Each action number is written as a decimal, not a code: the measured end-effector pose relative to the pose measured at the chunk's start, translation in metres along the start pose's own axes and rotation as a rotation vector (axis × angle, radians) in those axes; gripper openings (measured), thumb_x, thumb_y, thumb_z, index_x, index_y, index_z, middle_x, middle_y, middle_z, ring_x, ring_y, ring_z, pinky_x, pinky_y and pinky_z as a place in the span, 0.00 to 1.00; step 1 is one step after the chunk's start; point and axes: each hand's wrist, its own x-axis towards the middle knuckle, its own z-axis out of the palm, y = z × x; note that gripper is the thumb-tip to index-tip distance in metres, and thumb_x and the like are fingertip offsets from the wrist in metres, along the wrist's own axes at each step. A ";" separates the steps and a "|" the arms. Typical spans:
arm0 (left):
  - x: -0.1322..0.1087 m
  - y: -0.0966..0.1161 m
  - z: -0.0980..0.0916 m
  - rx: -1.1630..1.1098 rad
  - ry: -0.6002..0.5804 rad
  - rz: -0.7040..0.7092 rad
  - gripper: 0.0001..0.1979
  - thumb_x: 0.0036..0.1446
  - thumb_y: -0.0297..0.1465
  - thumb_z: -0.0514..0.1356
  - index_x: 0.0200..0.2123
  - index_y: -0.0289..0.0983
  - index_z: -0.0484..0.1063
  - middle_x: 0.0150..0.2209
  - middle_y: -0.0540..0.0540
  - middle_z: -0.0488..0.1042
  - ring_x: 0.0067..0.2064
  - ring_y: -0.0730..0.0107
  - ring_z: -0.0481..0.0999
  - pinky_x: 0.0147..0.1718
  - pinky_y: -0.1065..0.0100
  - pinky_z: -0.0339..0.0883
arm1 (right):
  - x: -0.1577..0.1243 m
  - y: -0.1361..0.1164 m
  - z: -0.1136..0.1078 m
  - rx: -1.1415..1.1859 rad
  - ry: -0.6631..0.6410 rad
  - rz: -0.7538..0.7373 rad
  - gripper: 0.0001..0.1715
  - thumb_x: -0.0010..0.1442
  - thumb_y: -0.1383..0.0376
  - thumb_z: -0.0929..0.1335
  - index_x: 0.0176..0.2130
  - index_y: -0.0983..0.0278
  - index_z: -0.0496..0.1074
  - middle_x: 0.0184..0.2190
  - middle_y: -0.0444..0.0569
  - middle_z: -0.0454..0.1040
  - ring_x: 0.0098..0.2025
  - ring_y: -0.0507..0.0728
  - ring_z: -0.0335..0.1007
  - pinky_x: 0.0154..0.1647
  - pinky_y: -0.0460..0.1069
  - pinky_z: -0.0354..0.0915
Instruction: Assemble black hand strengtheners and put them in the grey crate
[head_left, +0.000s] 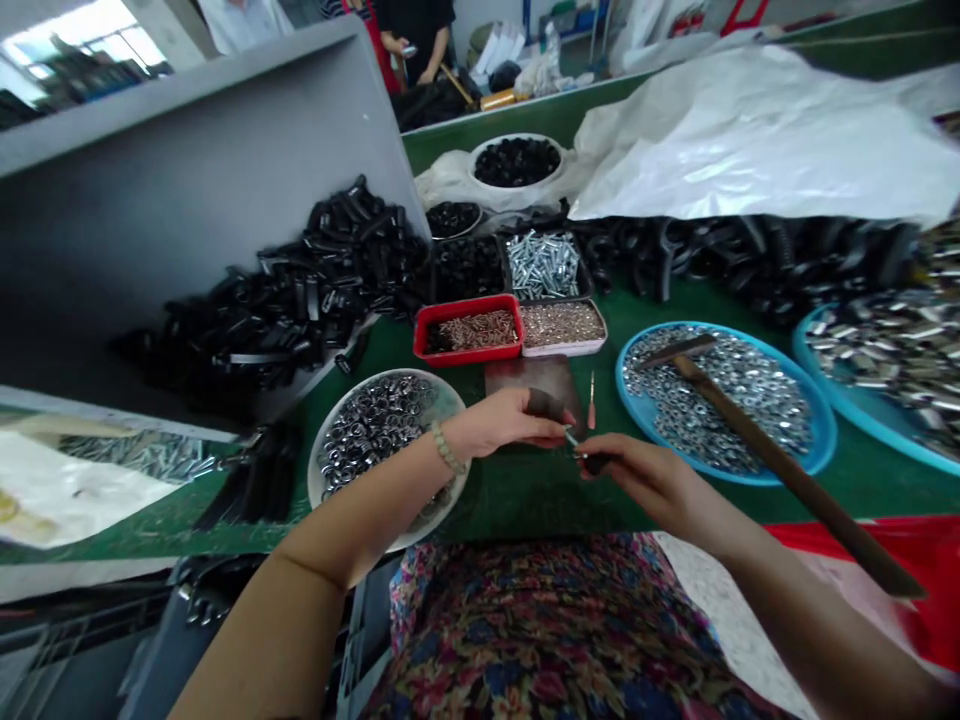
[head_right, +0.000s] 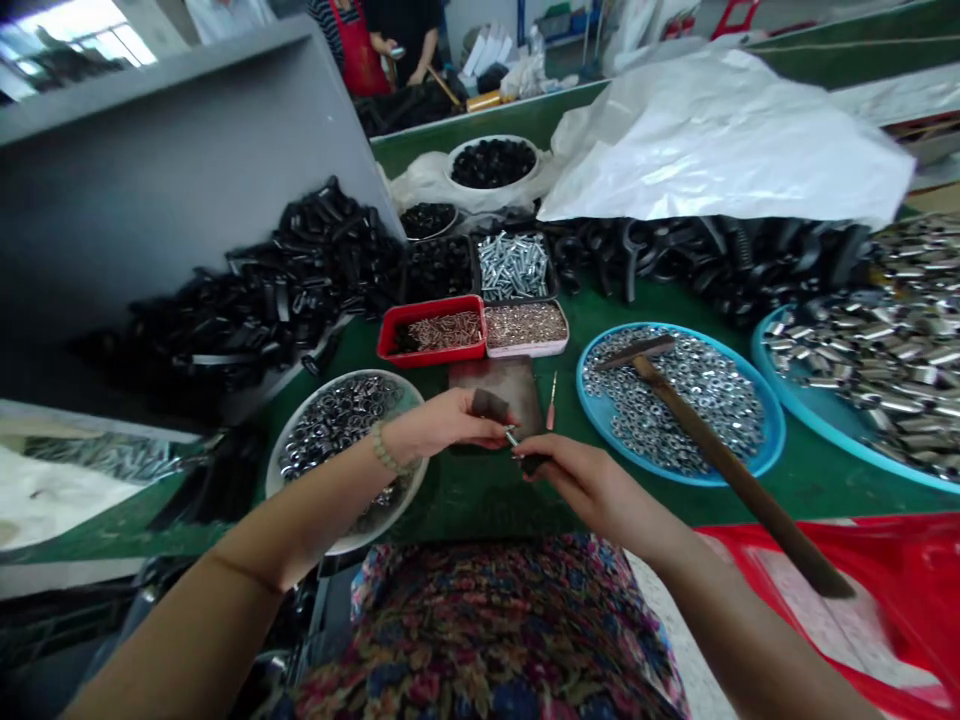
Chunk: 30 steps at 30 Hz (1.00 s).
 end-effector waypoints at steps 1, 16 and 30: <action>-0.006 0.004 -0.001 0.024 0.018 0.073 0.12 0.45 0.30 0.69 0.35 0.33 0.76 0.34 0.47 0.78 0.35 0.73 0.76 0.44 0.65 0.70 | 0.004 0.004 0.007 0.141 0.054 0.008 0.12 0.63 0.59 0.65 0.45 0.58 0.72 0.35 0.50 0.78 0.36 0.56 0.77 0.39 0.51 0.73; -0.035 0.004 -0.013 0.235 0.043 0.300 0.08 0.51 0.30 0.66 0.35 0.34 0.73 0.36 0.46 0.75 0.39 0.70 0.75 0.47 0.61 0.69 | 0.018 -0.003 0.032 0.320 0.137 0.013 0.08 0.62 0.57 0.67 0.40 0.57 0.70 0.29 0.47 0.76 0.29 0.54 0.75 0.31 0.49 0.73; -0.052 0.018 0.000 0.802 0.178 0.578 0.15 0.60 0.24 0.52 0.39 0.41 0.78 0.55 0.43 0.71 0.59 0.60 0.67 0.61 0.54 0.57 | 0.026 0.023 0.039 0.618 0.270 0.093 0.11 0.57 0.55 0.71 0.38 0.56 0.69 0.30 0.42 0.75 0.27 0.51 0.72 0.30 0.48 0.71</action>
